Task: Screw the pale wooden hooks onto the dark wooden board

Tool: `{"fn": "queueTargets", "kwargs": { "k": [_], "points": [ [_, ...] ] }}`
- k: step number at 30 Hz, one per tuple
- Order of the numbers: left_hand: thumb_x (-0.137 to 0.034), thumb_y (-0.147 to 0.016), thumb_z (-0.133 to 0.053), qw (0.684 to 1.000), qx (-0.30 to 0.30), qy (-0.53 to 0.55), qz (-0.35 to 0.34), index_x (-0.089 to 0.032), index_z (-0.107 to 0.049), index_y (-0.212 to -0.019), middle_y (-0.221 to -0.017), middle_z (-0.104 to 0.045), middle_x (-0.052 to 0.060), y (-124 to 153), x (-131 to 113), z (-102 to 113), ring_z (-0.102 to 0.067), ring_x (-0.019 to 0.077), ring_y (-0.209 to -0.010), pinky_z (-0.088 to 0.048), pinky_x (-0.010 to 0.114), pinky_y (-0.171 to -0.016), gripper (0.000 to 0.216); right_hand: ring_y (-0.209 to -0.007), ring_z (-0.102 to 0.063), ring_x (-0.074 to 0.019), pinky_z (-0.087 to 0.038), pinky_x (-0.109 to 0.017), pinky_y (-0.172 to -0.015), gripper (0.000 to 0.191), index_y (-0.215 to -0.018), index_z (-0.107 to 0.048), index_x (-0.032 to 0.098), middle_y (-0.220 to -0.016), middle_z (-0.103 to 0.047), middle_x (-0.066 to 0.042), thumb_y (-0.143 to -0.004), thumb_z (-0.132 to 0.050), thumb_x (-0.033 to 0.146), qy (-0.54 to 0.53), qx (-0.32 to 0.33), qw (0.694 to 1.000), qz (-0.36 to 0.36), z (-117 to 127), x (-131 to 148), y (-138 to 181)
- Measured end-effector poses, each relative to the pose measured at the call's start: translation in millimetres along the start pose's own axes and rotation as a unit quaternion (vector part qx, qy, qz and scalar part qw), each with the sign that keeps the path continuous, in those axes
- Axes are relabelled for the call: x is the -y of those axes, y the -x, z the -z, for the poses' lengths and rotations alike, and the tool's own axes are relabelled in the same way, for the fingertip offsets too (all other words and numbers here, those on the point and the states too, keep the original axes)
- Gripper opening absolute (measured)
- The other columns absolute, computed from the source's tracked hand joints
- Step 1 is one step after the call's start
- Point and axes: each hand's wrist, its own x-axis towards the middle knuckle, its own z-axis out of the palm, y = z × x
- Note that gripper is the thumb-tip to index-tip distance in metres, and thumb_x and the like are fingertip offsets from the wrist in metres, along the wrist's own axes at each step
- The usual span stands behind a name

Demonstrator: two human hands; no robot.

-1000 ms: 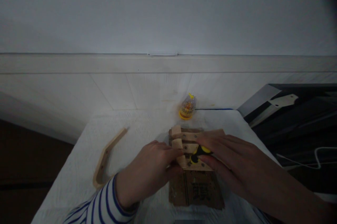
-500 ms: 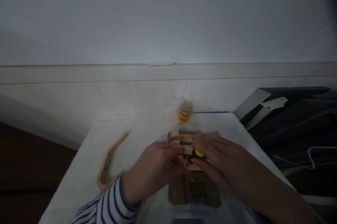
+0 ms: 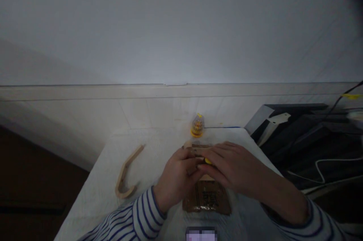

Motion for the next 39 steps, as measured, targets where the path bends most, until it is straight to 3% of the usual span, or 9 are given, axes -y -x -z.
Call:
{"fn": "queueTargets", "kwargs": {
  "k": [2,6,9,17,24,29,32,36,39],
  "points": [
    [-0.022,-0.082,-0.061,1.0,-0.002,0.018,-0.023,-0.018,-0.068,-0.094,-0.092,-0.064,0.007,0,-2,1,-0.058,0.0181,-0.089,-0.049,0.03,-0.079,0.015,-0.07,-0.06,-0.0221,-0.044,-0.037,-0.063,0.027,-0.091,-0.059,0.015,-0.078,-0.066,-0.007,-0.091,-0.042,0.035,0.058,0.014,0.998,0.028,3,-2,-6],
    [-0.024,-0.084,-0.057,0.997,0.002,0.035,-0.062,-0.018,-0.069,-0.085,-0.095,-0.065,0.007,0,-3,3,-0.059,0.0168,-0.089,-0.049,0.029,-0.079,0.013,-0.066,-0.057,-0.0192,-0.038,-0.032,-0.059,0.028,-0.081,-0.058,0.015,-0.074,-0.063,-0.006,-0.09,-0.04,0.034,0.098,0.035,0.988,0.114,3,-9,-18],
    [-0.025,-0.084,-0.058,0.997,-0.006,0.031,-0.076,-0.018,-0.069,-0.082,-0.091,-0.066,0.006,-1,0,2,-0.06,0.0165,-0.086,-0.048,0.028,-0.077,0.014,-0.063,-0.055,-0.0174,-0.034,-0.031,-0.056,0.027,-0.081,-0.059,0.016,-0.072,-0.064,-0.006,-0.089,-0.04,0.032,0.1,0.046,0.986,0.129,-2,-13,-22],
    [-0.021,-0.08,-0.062,0.996,-0.018,0.018,-0.081,-0.017,-0.066,-0.067,-0.08,-0.067,0.004,-1,8,-8,-0.06,0.0171,-0.08,-0.047,0.029,-0.075,0.015,-0.056,-0.056,-0.0164,-0.028,-0.029,-0.05,0.026,-0.08,-0.061,0.015,-0.069,-0.067,-0.006,-0.087,-0.039,0.026,0.093,0.043,0.992,0.068,-12,-9,-17],
    [-0.022,-0.081,-0.061,0.995,-0.024,0.021,-0.098,-0.018,-0.068,-0.074,-0.087,-0.068,0.004,0,10,-10,-0.06,0.0171,-0.087,-0.047,0.029,-0.08,0.011,-0.051,-0.056,-0.0167,-0.022,-0.029,-0.046,0.031,-0.071,-0.061,0.015,-0.062,-0.065,-0.007,-0.087,-0.037,0.025,0.092,0.035,0.995,-0.003,-11,-2,-15],
    [-0.025,-0.079,-0.064,0.997,-0.021,0.0,-0.071,-0.018,-0.069,-0.077,-0.085,-0.068,0.004,1,9,-9,-0.06,0.0174,-0.084,-0.047,0.029,-0.076,0.009,-0.053,-0.057,-0.0169,-0.028,-0.028,-0.048,0.029,-0.072,-0.06,0.016,-0.062,-0.064,-0.006,-0.088,-0.038,0.027,0.074,0.029,0.996,-0.027,-13,0,-14],
    [-0.025,-0.081,-0.062,0.997,-0.025,0.003,-0.075,-0.019,-0.069,-0.082,-0.09,-0.068,0.004,0,8,-7,-0.06,0.0173,-0.087,-0.047,0.03,-0.08,0.01,-0.065,-0.06,-0.0169,-0.038,-0.027,-0.055,0.03,-0.082,-0.059,0.016,-0.073,-0.066,-0.005,-0.092,-0.037,0.033,0.027,0.015,0.999,-0.043,-11,-2,-7],
    [-0.025,-0.08,-0.064,0.998,-0.032,-0.015,-0.059,-0.023,-0.069,-0.09,-0.09,-0.067,0.004,1,8,-4,-0.06,0.0183,-0.088,-0.046,0.033,-0.082,0.011,-0.082,-0.061,-0.015,-0.047,-0.027,-0.067,0.029,-0.114,-0.053,0.019,-0.104,-0.064,-0.006,-0.089,-0.046,0.032,-0.214,-0.01,0.972,-0.097,-3,-8,5],
    [-0.025,-0.08,-0.064,0.998,-0.035,-0.016,-0.044,-0.023,-0.069,-0.092,-0.091,-0.067,0.004,2,9,-5,-0.06,0.0192,-0.089,-0.047,0.034,-0.081,0.014,-0.1,-0.058,-0.0161,-0.047,-0.03,-0.082,0.033,-0.122,-0.05,0.025,-0.116,-0.061,-0.004,-0.089,-0.046,0.023,-0.252,-0.006,0.966,-0.059,-1,-12,9]
  ]
}}
